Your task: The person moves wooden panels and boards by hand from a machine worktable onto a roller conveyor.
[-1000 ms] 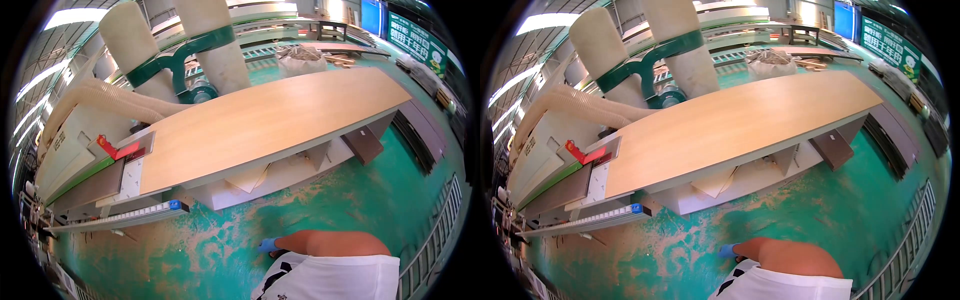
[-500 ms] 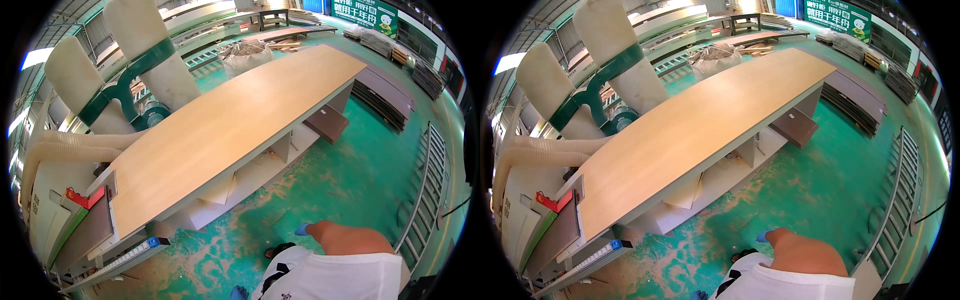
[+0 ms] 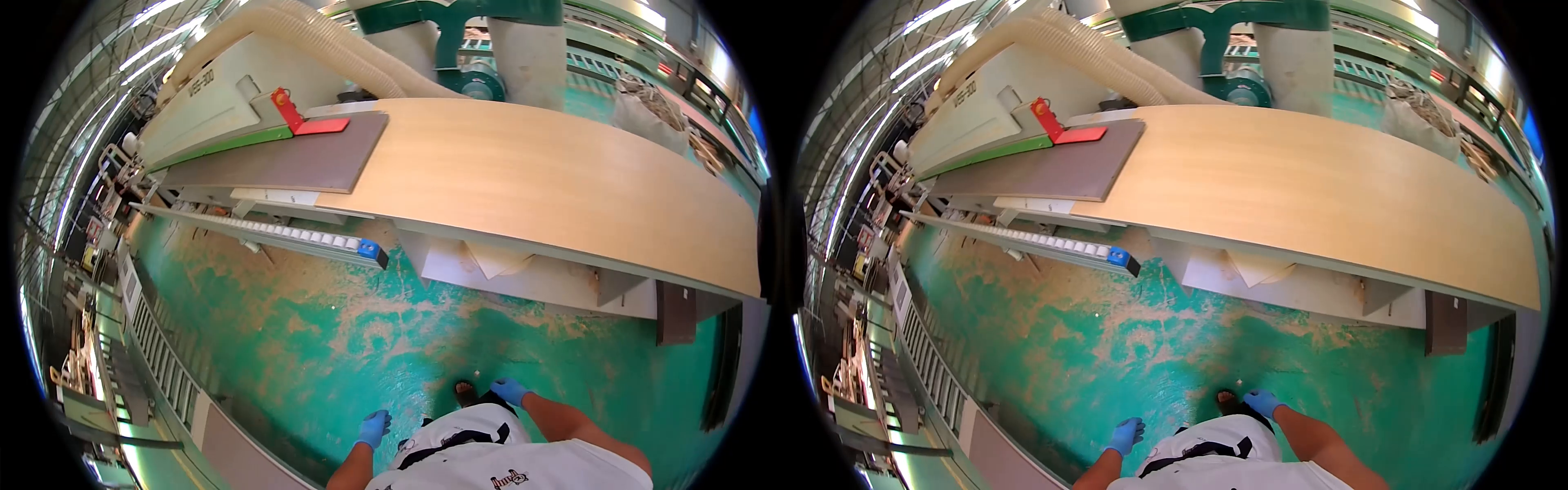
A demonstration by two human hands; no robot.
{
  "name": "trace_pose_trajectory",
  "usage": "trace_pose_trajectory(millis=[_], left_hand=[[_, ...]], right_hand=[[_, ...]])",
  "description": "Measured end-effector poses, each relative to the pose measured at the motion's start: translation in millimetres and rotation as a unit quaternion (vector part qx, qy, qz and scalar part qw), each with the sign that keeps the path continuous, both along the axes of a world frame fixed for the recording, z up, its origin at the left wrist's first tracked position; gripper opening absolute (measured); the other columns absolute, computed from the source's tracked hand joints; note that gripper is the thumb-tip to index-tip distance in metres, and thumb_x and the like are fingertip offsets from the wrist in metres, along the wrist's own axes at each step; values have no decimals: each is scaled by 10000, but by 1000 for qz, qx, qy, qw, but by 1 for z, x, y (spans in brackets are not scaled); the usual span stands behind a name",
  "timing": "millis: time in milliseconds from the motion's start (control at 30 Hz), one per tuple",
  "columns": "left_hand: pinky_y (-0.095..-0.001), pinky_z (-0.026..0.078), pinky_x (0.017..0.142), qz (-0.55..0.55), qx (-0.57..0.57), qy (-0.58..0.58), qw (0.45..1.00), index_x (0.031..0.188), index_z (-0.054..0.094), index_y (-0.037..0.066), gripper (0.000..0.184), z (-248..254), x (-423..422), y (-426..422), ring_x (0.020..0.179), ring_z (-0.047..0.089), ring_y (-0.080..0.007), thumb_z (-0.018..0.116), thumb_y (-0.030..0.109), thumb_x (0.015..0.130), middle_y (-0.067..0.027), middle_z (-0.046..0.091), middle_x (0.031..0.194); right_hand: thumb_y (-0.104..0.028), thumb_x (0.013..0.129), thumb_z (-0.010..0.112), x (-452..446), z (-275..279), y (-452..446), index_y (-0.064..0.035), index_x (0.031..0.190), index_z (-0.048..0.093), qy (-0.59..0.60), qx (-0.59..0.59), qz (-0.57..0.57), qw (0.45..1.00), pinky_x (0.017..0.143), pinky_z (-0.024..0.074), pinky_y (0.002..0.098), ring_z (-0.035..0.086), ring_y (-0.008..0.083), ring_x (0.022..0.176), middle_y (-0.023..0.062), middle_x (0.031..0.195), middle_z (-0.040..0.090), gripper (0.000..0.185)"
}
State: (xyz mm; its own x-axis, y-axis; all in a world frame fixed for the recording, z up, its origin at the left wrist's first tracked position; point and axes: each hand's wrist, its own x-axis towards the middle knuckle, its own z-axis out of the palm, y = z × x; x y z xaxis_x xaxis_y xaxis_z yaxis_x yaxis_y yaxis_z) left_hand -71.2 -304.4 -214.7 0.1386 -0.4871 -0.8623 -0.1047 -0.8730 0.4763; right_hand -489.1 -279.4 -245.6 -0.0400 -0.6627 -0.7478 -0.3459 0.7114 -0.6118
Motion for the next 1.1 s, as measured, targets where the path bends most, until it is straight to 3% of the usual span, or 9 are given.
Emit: trace_pose_trajectory(millis=[133, 200, 267, 367, 467, 567, 667, 700, 1100], left_hand=[[-389, 488, 803, 74, 18, -22, 997, 1189, 532, 59, 425, -7, 5, 37, 1018, 577, -243, 556, 323, 856, -120, 604, 1123], [-388, 490, 804, 134, 25, -23, 990, 1172, 534, 58, 415, -5, 2, 61, 1017, 578, -244, 559, 324, 855, -122, 602, 1127], [-386, 493, 798, 183, 28, -24, 982, 1163, 535, 59, 408, -2, -4, 85, 999, 584, -244, 561, 325, 854, -118, 606, 1112], [-377, 499, 776, 250, 32, -22, 967, 1152, 535, 61, 398, -1, -13, 123, 952, 596, -237, 562, 323, 854, -108, 615, 1070], [-345, 504, 679, 314, 37, -20, 949, 1113, 545, 64, 353, 6, -27, 159, 827, 600, -203, 571, 299, 851, -83, 624, 955], [-329, 492, 610, 376, 11, -20, 927, 1040, 561, 67, 290, 9, -45, 192, 740, 584, -182, 583, 277, 842, -68, 616, 880], [-332, 484, 575, 438, -9, 10, 899, 965, 572, 70, 238, 14, -56, 219, 684, 579, -190, 600, 258, 822, -61, 608, 822], [-326, 483, 604, 442, 10, -17, 897, 1050, 565, 68, 306, 26, -65, 222, 751, 589, -183, 588, 294, 845, -55, 621, 910], [-367, 510, 679, 524, -70, 9, 848, 1153, 534, 63, 395, -9, -170, 292, 854, 608, -230, 583, 309, 847, -99, 631, 996]], right_hand=[[-370, 860, 551, 19, 50, -63, -21, 1121, 612, -28, -2, 97, 995, 743, 468, 298, 570, 138, 784, 72, 872, 635, 440], [-293, 883, 548, 31, 52, -96, -30, 1117, 614, -92, -192, 79, 974, 684, 465, 278, 550, 109, 727, 37, 816, 618, 358], [-269, 879, 559, 40, 81, -151, -39, 988, 630, -90, -223, 130, 962, 715, 469, 307, 547, 127, 759, 44, 803, 601, 264], [-138, 876, 555, 59, 190, -245, -13, 1083, 606, -187, -459, 123, 860, 745, 485, 316, 576, 140, 782, 63, 836, 613, 247], [-139, 819, 576, 66, 237, -356, -7, 1140, 585, 23, -685, 142, 714, 833, 477, 405, 612, 327, 946, 200, 1041, 636, 347], [-271, 806, 554, 67, 254, -448, -41, 1258, 503, 244, -700, 155, 653, 1022, 317, 461, 445, 373, 1200, 223, 1263, 505, 510], [-364, 816, 518, 54, 243, -489, -75, 1352, 392, 397, -560, 213, 695, 1092, 190, 476, 275, 377, 1326, 203, 1402, 359, 622], [-389, 822, 500, 47, 238, -491, -84, 1372, 366, 432, -500, 230, 714, 1105, 160, 478, 239, 370, 1347, 197, 1428, 325, 643], [-485, 833, 452, -51, 233, -411, -97, 1451, 209, 441, -416, 258, 752, 1127, 65, 470, 101, 338, 1402, 163, 1510, 163, 769]])
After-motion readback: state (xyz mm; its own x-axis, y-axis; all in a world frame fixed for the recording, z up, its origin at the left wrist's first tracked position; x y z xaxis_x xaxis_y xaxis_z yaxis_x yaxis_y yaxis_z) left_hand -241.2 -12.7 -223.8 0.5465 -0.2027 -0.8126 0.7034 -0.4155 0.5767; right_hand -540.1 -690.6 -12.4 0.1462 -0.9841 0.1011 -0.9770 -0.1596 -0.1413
